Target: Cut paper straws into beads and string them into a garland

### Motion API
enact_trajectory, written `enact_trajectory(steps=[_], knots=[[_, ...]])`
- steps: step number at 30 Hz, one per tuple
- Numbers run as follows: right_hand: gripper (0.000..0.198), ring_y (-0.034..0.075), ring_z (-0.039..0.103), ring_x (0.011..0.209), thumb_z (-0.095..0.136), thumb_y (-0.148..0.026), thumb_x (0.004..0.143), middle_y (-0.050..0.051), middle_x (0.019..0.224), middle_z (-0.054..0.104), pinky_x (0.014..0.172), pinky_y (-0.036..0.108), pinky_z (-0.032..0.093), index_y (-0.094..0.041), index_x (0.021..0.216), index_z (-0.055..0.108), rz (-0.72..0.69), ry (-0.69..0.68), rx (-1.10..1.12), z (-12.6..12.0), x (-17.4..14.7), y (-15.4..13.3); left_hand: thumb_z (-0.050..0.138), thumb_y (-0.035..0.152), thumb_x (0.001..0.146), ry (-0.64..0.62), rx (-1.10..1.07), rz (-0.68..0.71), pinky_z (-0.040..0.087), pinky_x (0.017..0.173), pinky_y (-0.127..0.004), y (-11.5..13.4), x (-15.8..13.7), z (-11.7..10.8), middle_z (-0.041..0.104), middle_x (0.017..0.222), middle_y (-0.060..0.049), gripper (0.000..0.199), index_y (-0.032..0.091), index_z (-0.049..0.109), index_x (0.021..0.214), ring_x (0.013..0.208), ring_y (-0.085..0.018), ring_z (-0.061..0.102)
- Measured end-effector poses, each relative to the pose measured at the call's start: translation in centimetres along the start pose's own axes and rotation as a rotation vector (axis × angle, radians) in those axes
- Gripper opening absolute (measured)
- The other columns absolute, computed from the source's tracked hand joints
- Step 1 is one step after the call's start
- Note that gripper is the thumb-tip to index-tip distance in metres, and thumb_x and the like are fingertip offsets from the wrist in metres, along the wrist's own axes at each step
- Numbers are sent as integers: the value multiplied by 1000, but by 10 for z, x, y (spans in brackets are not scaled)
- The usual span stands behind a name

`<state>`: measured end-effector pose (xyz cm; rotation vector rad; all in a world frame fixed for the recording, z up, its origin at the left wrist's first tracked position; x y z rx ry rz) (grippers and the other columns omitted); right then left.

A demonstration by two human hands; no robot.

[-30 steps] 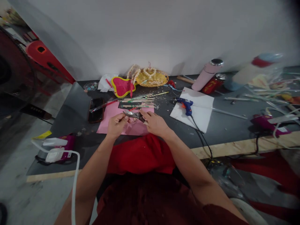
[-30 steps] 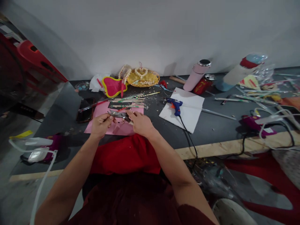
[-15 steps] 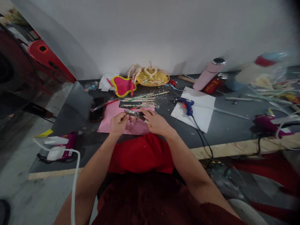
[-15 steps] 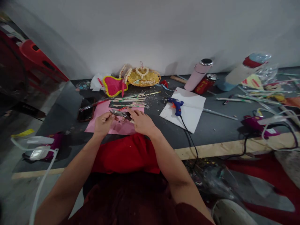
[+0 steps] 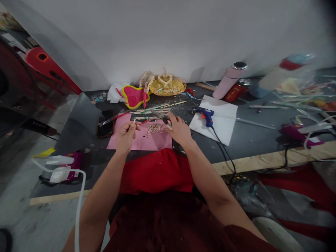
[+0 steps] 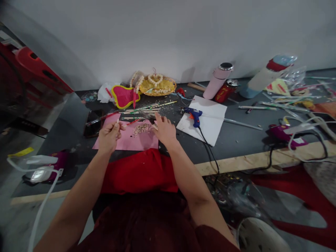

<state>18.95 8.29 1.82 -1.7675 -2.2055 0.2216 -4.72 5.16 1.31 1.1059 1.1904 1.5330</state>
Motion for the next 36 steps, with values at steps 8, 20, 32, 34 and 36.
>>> enact_trajectory(steps=[8, 20, 32, 34, 36], knots=[[56, 37, 44, 114, 65, -42, 81, 17, 124, 57, 86, 53, 43, -20, 131, 51, 108, 113, -14, -1, 3, 15, 62, 37, 81, -229, 173, -109, 31, 44, -19, -14, -17, 27, 69, 78, -3, 28, 16, 62, 100, 45, -4, 39], [19, 13, 59, 79, 52, -32, 90, 3, 87, 66, 72, 27, 45, -18, 92, 64, -360, -108, 988, 17, -11, -52, 52, 35, 86, -359, 582, 82, 48, 75, -28, -6, -20, 35, 72, 86, -4, 23, 18, 66, 92, 80, -16, 64], [24, 9, 49, 59, 51, -41, 89, -1, 75, 57, 57, 24, 41, -19, 89, 60, -226, -193, 1123, 17, -13, -52, 54, 29, 84, -359, 557, 75, 49, 78, -27, 3, -24, 37, 73, 84, -2, 18, 19, 68, 88, 80, -16, 65], [26, 8, 48, 57, 53, -45, 88, -2, 72, 55, 54, 23, 40, -20, 87, 59, -203, -227, 1193, 20, -13, -52, 54, 28, 83, -351, 549, 70, 49, 76, -27, 3, -24, 37, 72, 81, -2, 17, 19, 68, 84, 78, -16, 65], [29, 8, 47, 55, 55, -49, 86, -3, 69, 54, 53, 23, 40, -20, 84, 58, -188, -271, 1265, 23, -13, -52, 54, 28, 83, -357, 537, 72, 49, 75, -26, 3, -24, 38, 72, 79, -2, 17, 19, 68, 81, 77, -16, 64]])
Point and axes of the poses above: each hand's wrist, its own x-axis towards the middle knuckle, its own z-axis out of the palm, y = z × x, the point moved 5 cm from there along x, towards the middle knuckle
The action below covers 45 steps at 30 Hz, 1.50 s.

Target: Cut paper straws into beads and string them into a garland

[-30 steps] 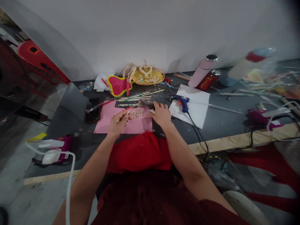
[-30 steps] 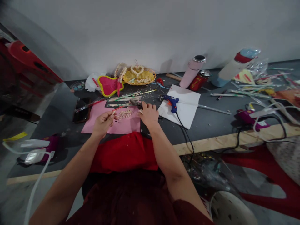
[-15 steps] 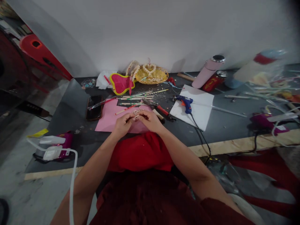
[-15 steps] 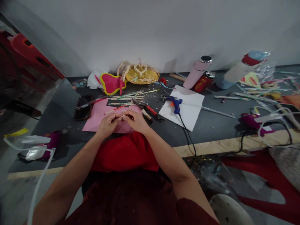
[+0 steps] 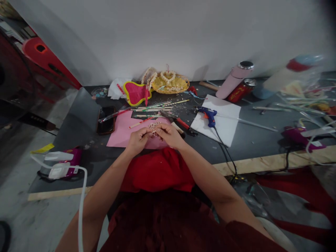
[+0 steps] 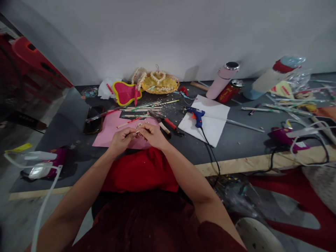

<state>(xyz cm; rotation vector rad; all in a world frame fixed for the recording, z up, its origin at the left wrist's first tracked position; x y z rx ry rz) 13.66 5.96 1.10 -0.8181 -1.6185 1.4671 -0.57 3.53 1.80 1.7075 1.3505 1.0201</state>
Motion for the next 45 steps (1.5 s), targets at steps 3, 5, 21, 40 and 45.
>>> enact_trajectory(steps=[3, 5, 21, 40, 45], knots=[[31, 8, 47, 55, 59, -51, 83, -4, 66, 54, 53, 23, 41, -20, 81, 58, 43, -15, 96, 1, 0, 4, 54, 27, 83, -16, -34, 1, 48, 74, -27, -1, 0, 1, 71, 78, -2, 17, 19, 68, 80, 75, -16, 63], [32, 8, 47, 55, 60, -52, 81, -3, 67, 55, 53, 22, 41, -20, 80, 58, 75, -17, 161, 1, 0, 6, 55, 28, 82, -17, -66, -14, 48, 71, -26, -2, 0, 2, 71, 77, -2, 17, 19, 69, 80, 73, -16, 62], [32, 6, 51, 58, 77, -45, 69, -4, 70, 58, 53, 19, 40, -20, 81, 60, 241, -34, 558, 9, -2, 13, 69, 41, 74, -45, -623, -210, 28, 44, -19, -8, -2, 12, 62, 65, -1, 28, 15, 63, 78, 45, -5, 38], [30, 8, 45, 60, 69, -49, 77, -3, 71, 55, 57, 22, 37, -20, 79, 60, 95, -71, 386, 8, 1, 7, 62, 46, 80, 144, -583, -163, 30, 41, -20, -4, -4, 10, 63, 63, -1, 31, 16, 59, 73, 42, -5, 37], [31, 8, 45, 61, 68, -50, 77, -3, 72, 54, 56, 22, 37, -20, 78, 60, 77, -105, 343, 9, 1, 5, 65, 46, 78, 186, -608, -166, 28, 40, -20, -2, -6, 11, 61, 60, 0, 31, 16, 59, 78, 41, -5, 38]])
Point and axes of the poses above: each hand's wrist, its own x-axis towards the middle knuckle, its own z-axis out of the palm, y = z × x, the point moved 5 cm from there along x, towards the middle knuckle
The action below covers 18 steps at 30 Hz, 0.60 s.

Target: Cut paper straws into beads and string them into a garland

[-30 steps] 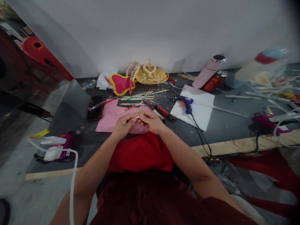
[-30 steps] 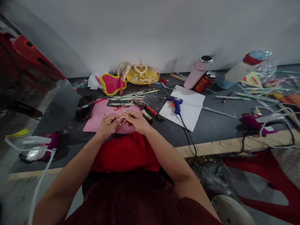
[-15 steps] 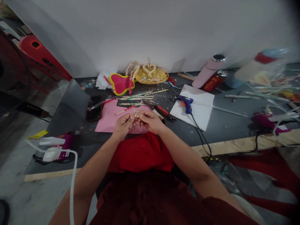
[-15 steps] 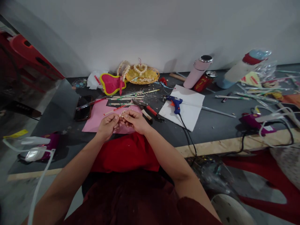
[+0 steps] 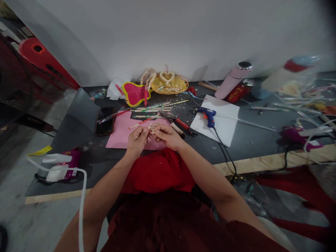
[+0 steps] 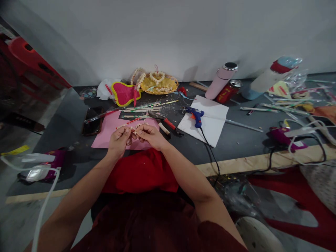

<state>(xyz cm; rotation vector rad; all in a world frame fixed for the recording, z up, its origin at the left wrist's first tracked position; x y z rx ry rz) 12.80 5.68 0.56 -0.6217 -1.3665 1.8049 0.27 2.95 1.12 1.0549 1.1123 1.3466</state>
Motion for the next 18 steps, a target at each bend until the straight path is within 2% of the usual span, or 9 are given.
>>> enact_trajectory(steps=[5, 9, 14, 18], knots=[[31, 8, 45, 59, 70, -49, 75, -3, 67, 53, 56, 22, 38, -20, 78, 61, 3, 11, 39, -2, -2, -1, 66, 47, 78, 66, -67, -16, 28, 39, -19, 2, 5, -9, 63, 60, 0, 32, 16, 58, 77, 40, -4, 38], [32, 8, 46, 57, 74, -49, 71, -4, 65, 53, 54, 22, 37, -21, 77, 59, -12, 137, 120, -14, -1, -2, 66, 45, 78, 195, -136, -43, 29, 39, -17, 7, 11, -27, 65, 64, -1, 31, 17, 54, 77, 42, -4, 41], [30, 8, 44, 55, 71, -49, 73, -5, 65, 54, 54, 23, 37, -22, 81, 61, -89, 318, -53, -23, 1, -6, 70, 40, 75, -8, -179, -144, 27, 39, -15, 3, 8, -10, 63, 66, 0, 30, 17, 52, 81, 43, -3, 39], [21, 10, 51, 65, 67, -42, 79, -2, 74, 60, 63, 26, 43, -21, 83, 63, -236, 372, -314, -19, -2, -16, 74, 36, 71, -118, -138, -204, 24, 37, -15, -4, 3, 3, 65, 69, 0, 32, 16, 50, 78, 39, -1, 35]])
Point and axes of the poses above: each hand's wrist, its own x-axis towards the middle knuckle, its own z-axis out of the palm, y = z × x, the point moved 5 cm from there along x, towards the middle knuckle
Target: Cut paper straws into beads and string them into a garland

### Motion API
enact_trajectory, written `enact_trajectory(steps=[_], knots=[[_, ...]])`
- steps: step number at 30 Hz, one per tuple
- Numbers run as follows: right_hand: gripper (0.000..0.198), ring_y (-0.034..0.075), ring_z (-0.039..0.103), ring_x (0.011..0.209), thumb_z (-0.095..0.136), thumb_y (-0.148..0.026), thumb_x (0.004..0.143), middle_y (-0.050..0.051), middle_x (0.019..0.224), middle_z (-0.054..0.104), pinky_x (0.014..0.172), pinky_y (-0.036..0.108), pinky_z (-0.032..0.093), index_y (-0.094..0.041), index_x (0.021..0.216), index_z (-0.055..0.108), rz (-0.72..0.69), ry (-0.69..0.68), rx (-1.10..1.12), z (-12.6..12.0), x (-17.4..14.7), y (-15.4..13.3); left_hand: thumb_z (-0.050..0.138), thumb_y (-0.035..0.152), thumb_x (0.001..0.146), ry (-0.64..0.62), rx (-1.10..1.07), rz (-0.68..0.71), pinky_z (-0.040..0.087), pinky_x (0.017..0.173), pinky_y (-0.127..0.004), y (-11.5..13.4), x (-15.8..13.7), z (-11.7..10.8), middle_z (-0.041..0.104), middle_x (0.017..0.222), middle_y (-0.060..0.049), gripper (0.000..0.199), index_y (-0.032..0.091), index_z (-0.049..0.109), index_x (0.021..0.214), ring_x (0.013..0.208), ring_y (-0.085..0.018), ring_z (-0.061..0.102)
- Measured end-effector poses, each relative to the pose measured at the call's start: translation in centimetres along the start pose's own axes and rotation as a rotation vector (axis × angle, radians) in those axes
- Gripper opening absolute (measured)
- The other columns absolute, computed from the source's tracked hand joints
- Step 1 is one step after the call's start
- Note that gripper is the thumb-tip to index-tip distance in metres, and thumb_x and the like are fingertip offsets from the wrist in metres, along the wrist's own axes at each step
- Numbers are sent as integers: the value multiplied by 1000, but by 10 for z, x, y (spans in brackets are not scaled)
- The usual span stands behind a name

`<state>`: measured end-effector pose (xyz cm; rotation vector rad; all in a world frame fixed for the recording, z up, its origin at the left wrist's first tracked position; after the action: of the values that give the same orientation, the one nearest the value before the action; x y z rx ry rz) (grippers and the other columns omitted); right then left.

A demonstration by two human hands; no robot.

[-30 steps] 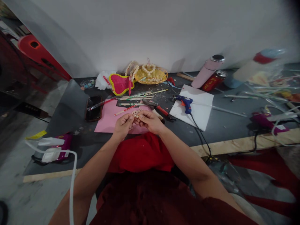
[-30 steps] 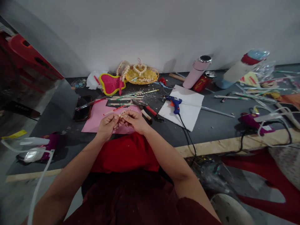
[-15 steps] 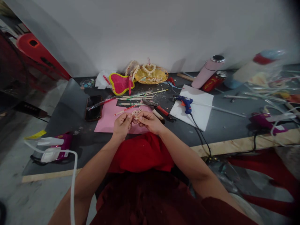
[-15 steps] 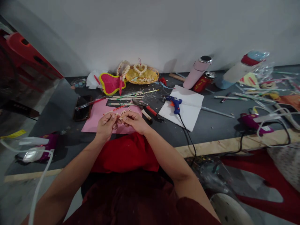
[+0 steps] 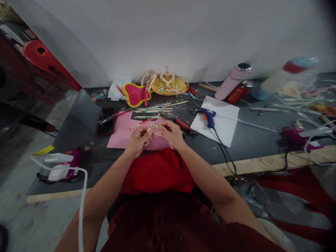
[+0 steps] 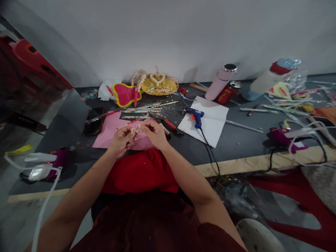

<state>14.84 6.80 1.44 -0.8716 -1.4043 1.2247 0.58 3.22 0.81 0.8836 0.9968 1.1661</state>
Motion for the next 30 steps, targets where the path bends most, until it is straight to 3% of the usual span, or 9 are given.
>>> enact_trajectory(steps=[3, 7, 11, 19, 24, 30], knots=[[17, 13, 57, 73, 66, -38, 81, 1, 80, 64, 69, 28, 46, -21, 83, 63, -102, -45, -108, 5, -3, -6, 74, 37, 71, -12, 7, -2, 23, 38, -15, -1, 0, 0, 65, 69, -1, 31, 15, 54, 79, 40, -1, 35], [15, 13, 57, 72, 63, -36, 84, 1, 79, 64, 66, 28, 46, -21, 83, 64, -215, -93, -222, 12, -7, -13, 73, 38, 73, -29, 11, 10, 25, 40, -15, 1, 0, -2, 62, 68, 0, 30, 13, 58, 80, 44, -1, 37], [10, 14, 58, 76, 62, -31, 85, 1, 80, 64, 71, 29, 46, -21, 83, 64, -323, -139, -240, 14, -9, -19, 70, 40, 76, -47, 25, 0, 24, 40, -15, 0, 0, -2, 60, 65, 0, 29, 13, 60, 79, 44, -1, 36], [26, 12, 57, 75, 59, -43, 86, 3, 90, 64, 66, 26, 47, -22, 101, 60, -67, -142, -42, 9, -3, 1, 68, 37, 78, -96, 46, -24, 23, 40, -16, -1, -2, 2, 56, 60, 2, 25, 14, 58, 75, 44, -2, 35], [20, 11, 54, 71, 58, -40, 87, 1, 81, 61, 65, 26, 45, -20, 87, 60, -141, -155, -134, 12, -5, -4, 70, 36, 75, -86, 70, -54, 23, 40, -16, -3, -3, 3, 53, 56, 3, 25, 14, 57, 74, 42, -3, 34], [11, 11, 53, 70, 55, -28, 89, 1, 79, 61, 65, 26, 44, -19, 84, 60, -250, -111, -281, 12, -9, -16, 70, 35, 75, -13, 29, 28, 23, 41, -16, -1, 1, 0, 56, 57, 2, 25, 13, 59, 72, 42, -2, 35]])
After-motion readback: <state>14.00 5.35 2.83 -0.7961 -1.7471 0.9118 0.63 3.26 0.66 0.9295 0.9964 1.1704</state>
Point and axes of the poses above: each hand's wrist, its own x-axis towards the middle knuckle, its own z-axis out of the palm, y = z × x, the point moved 5 cm from there along x, towards the middle knuckle
